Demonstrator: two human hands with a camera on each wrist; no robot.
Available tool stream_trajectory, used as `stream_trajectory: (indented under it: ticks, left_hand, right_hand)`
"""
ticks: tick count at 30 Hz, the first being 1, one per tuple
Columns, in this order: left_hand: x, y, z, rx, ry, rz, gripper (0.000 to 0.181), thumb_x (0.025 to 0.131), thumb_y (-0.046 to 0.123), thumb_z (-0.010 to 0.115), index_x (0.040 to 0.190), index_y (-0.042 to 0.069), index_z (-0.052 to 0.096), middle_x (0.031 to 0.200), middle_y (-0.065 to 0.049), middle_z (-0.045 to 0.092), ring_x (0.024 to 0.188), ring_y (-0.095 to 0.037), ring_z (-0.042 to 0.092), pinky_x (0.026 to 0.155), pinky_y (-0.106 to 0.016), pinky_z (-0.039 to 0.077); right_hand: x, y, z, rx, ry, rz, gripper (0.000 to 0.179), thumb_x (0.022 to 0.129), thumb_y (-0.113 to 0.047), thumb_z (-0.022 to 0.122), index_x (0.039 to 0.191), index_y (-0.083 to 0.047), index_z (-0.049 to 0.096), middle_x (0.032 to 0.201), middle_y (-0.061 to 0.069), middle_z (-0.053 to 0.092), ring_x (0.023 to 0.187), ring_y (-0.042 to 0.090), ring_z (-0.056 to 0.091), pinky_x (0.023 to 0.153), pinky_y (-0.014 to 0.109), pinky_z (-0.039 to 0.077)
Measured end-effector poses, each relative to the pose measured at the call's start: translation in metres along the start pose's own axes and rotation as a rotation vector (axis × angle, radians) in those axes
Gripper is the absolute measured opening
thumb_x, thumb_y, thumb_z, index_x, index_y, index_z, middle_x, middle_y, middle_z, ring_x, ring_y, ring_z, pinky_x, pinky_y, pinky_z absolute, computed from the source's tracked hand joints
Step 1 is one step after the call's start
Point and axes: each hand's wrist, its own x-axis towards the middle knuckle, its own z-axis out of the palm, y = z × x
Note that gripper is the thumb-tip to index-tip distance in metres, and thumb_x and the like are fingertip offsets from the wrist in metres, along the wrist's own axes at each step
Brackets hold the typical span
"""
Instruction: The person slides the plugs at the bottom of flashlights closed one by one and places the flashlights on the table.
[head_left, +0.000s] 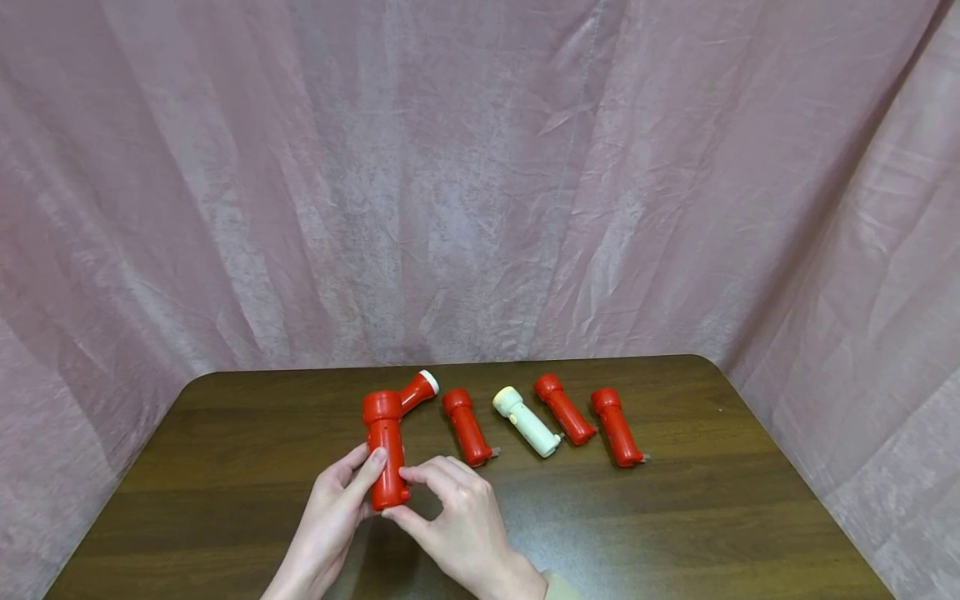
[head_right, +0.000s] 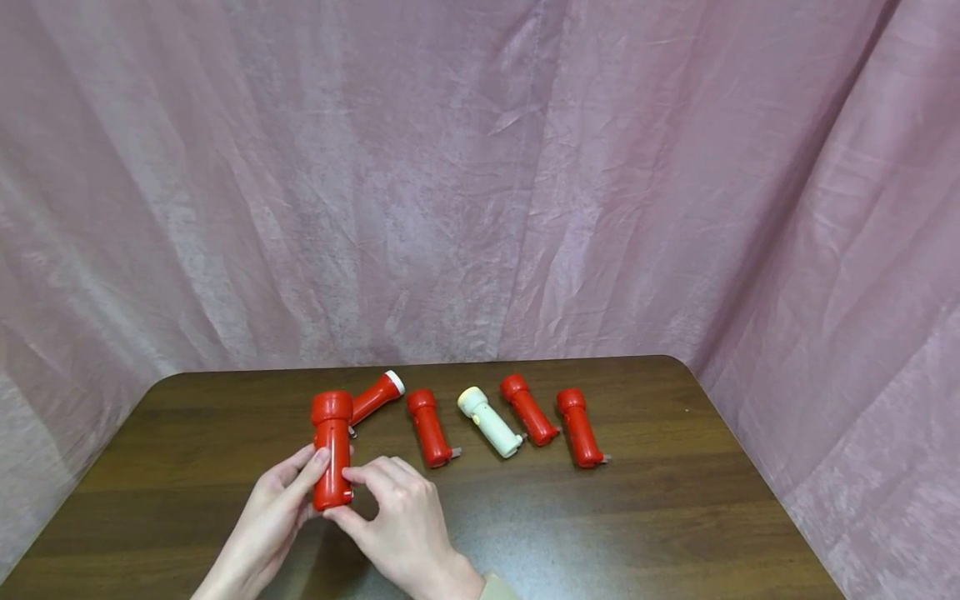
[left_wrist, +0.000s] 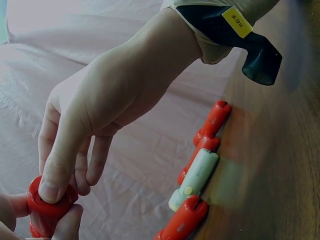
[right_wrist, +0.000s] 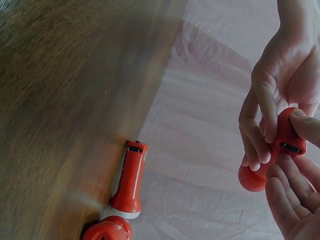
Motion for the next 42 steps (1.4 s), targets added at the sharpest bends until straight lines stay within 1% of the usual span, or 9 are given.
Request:
stream_trajectory:
  ticks: [5, 14, 23, 28, 30, 35, 37, 40, 42]
  left_hand:
    - [0.0, 0.0, 0.001, 0.001, 0.0, -0.01, 0.047, 0.109, 0.024, 0.057, 0.147, -0.002, 0.053, 0.106, 0.002, 0.073, 0.092, -0.011, 0.072, 0.082, -0.024, 0.062]
    - [0.003, -0.003, 0.003, 0.01, -0.009, -0.004, 0.052, 0.109, 0.024, 0.056, 0.152, -0.003, 0.047, 0.111, 0.001, 0.073, 0.093, -0.009, 0.072, 0.081, -0.024, 0.062]
    - [0.005, -0.002, -0.001, -0.03, -0.022, -0.007, 0.048, 0.109, 0.024, 0.057, 0.148, -0.003, 0.051, 0.11, 0.003, 0.072, 0.094, -0.011, 0.072, 0.081, -0.027, 0.062]
    - [0.005, 0.001, -0.008, 0.029, -0.018, -0.023, 0.047, 0.107, 0.025, 0.06, 0.145, -0.003, 0.055, 0.106, 0.005, 0.075, 0.092, -0.011, 0.073, 0.08, -0.028, 0.063]
    - [0.007, 0.002, -0.011, 0.055, -0.01, -0.043, 0.049, 0.107, 0.026, 0.061, 0.147, -0.002, 0.054, 0.106, 0.005, 0.076, 0.092, -0.01, 0.074, 0.079, -0.028, 0.063]
    - [0.009, 0.0, -0.017, 0.101, -0.003, -0.071, 0.054, 0.107, 0.028, 0.061, 0.152, 0.001, 0.048, 0.118, -0.002, 0.075, 0.093, -0.006, 0.073, 0.076, -0.029, 0.062]
    - [0.009, -0.003, -0.019, 0.117, 0.002, -0.076, 0.055, 0.106, 0.028, 0.062, 0.152, 0.001, 0.047, 0.124, -0.005, 0.073, 0.094, -0.005, 0.071, 0.076, -0.029, 0.062]
    - [0.008, -0.007, -0.024, 0.137, 0.003, -0.089, 0.056, 0.107, 0.029, 0.061, 0.152, 0.001, 0.046, 0.128, -0.009, 0.072, 0.094, -0.005, 0.072, 0.076, -0.029, 0.063]
    - [0.006, -0.011, -0.028, 0.147, 0.004, -0.095, 0.055, 0.107, 0.029, 0.061, 0.152, 0.0, 0.046, 0.128, -0.01, 0.073, 0.094, -0.006, 0.072, 0.075, -0.03, 0.064]
  right_hand:
    - [-0.001, 0.001, 0.0, -0.014, 0.005, 0.004, 0.035, 0.076, -0.025, 0.096, 0.104, -0.017, 0.077, 0.093, -0.008, 0.079, 0.085, 0.007, 0.072, 0.079, 0.012, 0.056]
    - [-0.002, 0.001, -0.001, -0.055, 0.024, -0.007, 0.037, 0.074, -0.026, 0.097, 0.104, -0.016, 0.077, 0.093, -0.007, 0.079, 0.084, 0.006, 0.071, 0.077, 0.013, 0.056]
    - [-0.004, 0.003, 0.0, -0.039, 0.01, -0.013, 0.037, 0.075, -0.026, 0.096, 0.106, -0.015, 0.078, 0.095, -0.006, 0.079, 0.088, 0.007, 0.072, 0.081, 0.014, 0.057]
    - [-0.005, 0.004, 0.002, -0.048, 0.006, -0.064, 0.036, 0.076, -0.027, 0.096, 0.105, -0.016, 0.078, 0.096, -0.008, 0.078, 0.089, 0.005, 0.072, 0.082, 0.011, 0.056]
    - [-0.005, 0.005, 0.004, -0.061, 0.006, -0.083, 0.037, 0.076, -0.027, 0.095, 0.106, -0.016, 0.078, 0.096, -0.008, 0.077, 0.089, 0.005, 0.071, 0.082, 0.01, 0.055]
    - [-0.007, 0.004, 0.006, -0.056, -0.012, -0.083, 0.038, 0.077, -0.026, 0.094, 0.111, -0.014, 0.081, 0.105, -0.005, 0.076, 0.095, 0.007, 0.073, 0.086, 0.012, 0.057]
    - [-0.007, 0.003, 0.007, -0.04, -0.036, -0.07, 0.037, 0.079, -0.025, 0.093, 0.112, -0.013, 0.081, 0.107, -0.005, 0.076, 0.097, 0.007, 0.074, 0.088, 0.012, 0.057]
    - [-0.009, 0.002, 0.01, -0.019, -0.076, -0.062, 0.035, 0.081, -0.024, 0.092, 0.113, -0.013, 0.082, 0.107, -0.005, 0.077, 0.096, 0.006, 0.076, 0.088, 0.013, 0.058]
    - [-0.01, 0.001, 0.012, -0.029, -0.097, -0.084, 0.034, 0.082, -0.025, 0.091, 0.112, -0.012, 0.082, 0.106, -0.005, 0.077, 0.095, 0.005, 0.076, 0.086, 0.013, 0.058]
